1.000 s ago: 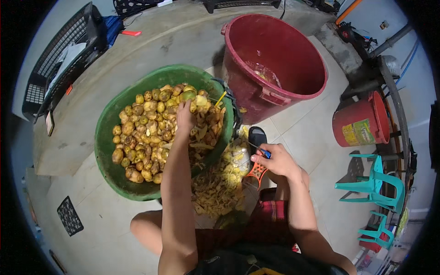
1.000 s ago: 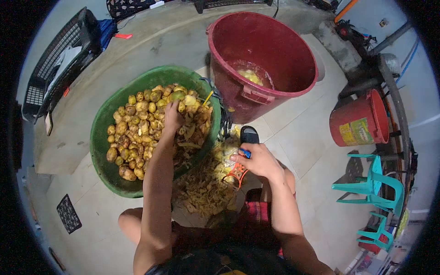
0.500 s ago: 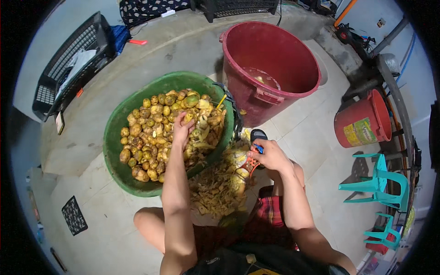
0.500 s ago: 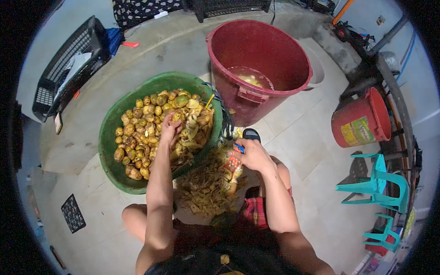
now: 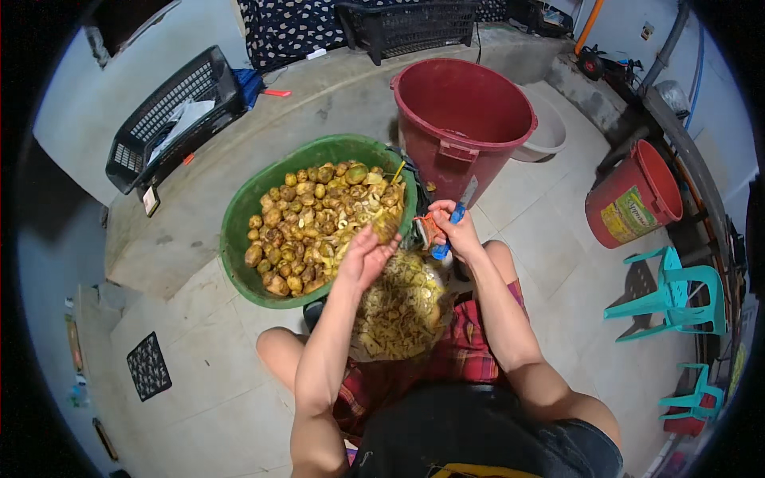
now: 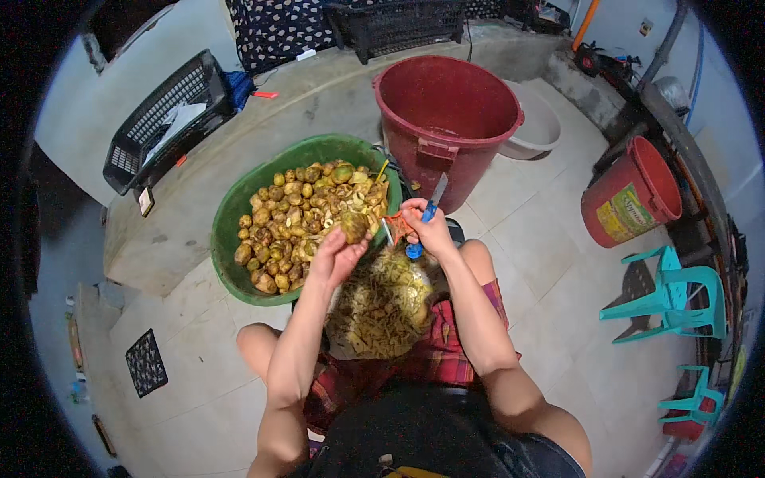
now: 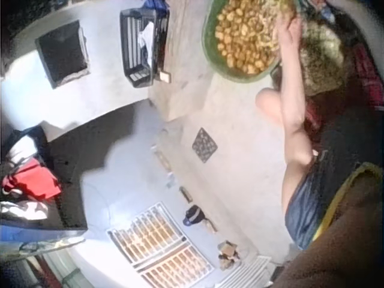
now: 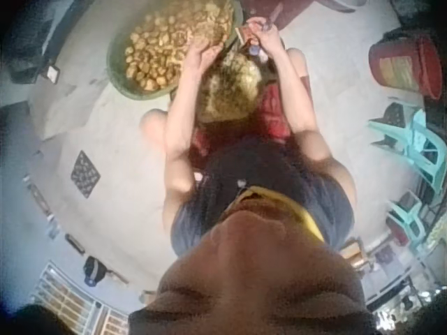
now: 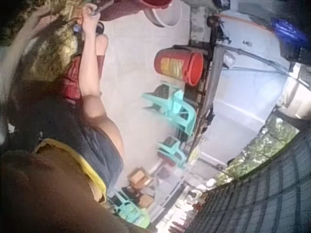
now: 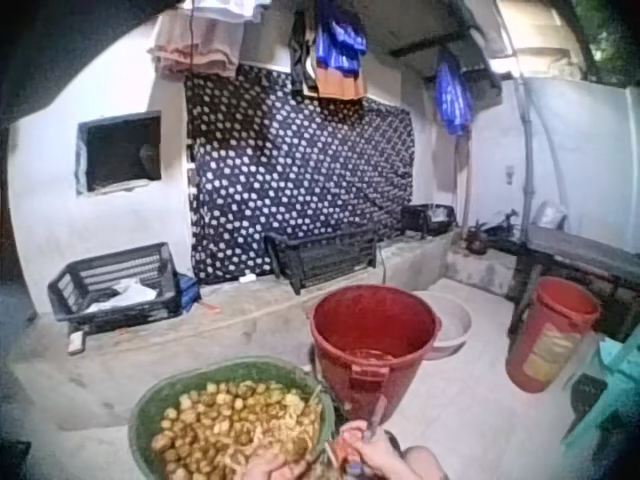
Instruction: The person peels small yellow produce items using a peeler held in their right hand, then places the peeled items into a red bucket.
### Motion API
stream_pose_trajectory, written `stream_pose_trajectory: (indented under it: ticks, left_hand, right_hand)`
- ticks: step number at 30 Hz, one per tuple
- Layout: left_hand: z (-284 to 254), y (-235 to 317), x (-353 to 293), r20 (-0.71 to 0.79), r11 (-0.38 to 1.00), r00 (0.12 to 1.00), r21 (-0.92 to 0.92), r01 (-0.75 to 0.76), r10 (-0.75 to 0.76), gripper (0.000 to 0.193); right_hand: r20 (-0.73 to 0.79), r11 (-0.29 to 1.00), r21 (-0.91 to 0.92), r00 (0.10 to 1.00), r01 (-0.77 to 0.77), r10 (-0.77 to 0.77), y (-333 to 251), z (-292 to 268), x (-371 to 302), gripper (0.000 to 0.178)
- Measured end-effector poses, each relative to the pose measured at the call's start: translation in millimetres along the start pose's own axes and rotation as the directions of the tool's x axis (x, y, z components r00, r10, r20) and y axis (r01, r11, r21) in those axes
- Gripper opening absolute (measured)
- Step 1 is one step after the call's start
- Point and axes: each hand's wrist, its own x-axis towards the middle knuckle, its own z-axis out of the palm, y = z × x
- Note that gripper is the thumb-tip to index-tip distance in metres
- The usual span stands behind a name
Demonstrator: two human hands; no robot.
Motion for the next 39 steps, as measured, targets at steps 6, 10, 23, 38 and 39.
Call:
stream_pose_trajectory:
  ticks: [6,10,23,38,39]
  left_hand:
    - [1,-36,-44,-0.177,0.959,0.98,0.281,-0.04,0.092,0.063]
    - [6,-27,-58,-0.16,0.931,0.983,0.364,-0.027,0.091,0.057]
    - [14,-18,-52,0.035,0.934,0.993,0.338,-0.119,0.114,0.06]
    - [31,-18,-58,0.015,0.941,0.996,0.327,-0.088,0.088,0.056]
    - [29,-19,-57,0.02,0.941,0.996,0.328,-0.086,0.084,0.056]
  right_hand:
    - [0.016,0.879,-0.391,0.958,0.271,-0.288,22,17,-11,0.028]
    - [0.069,0.825,-0.487,0.954,0.286,-0.29,3,25,-22,0.022]
    - [-0.073,0.853,-0.461,0.947,0.245,-0.312,12,-19,12,0.014]
    - [-0.124,0.877,-0.441,0.955,0.191,-0.271,-5,-6,1,0.017]
    - [-0.129,0.876,-0.441,0.953,0.193,-0.275,-5,-3,-1,0.017]
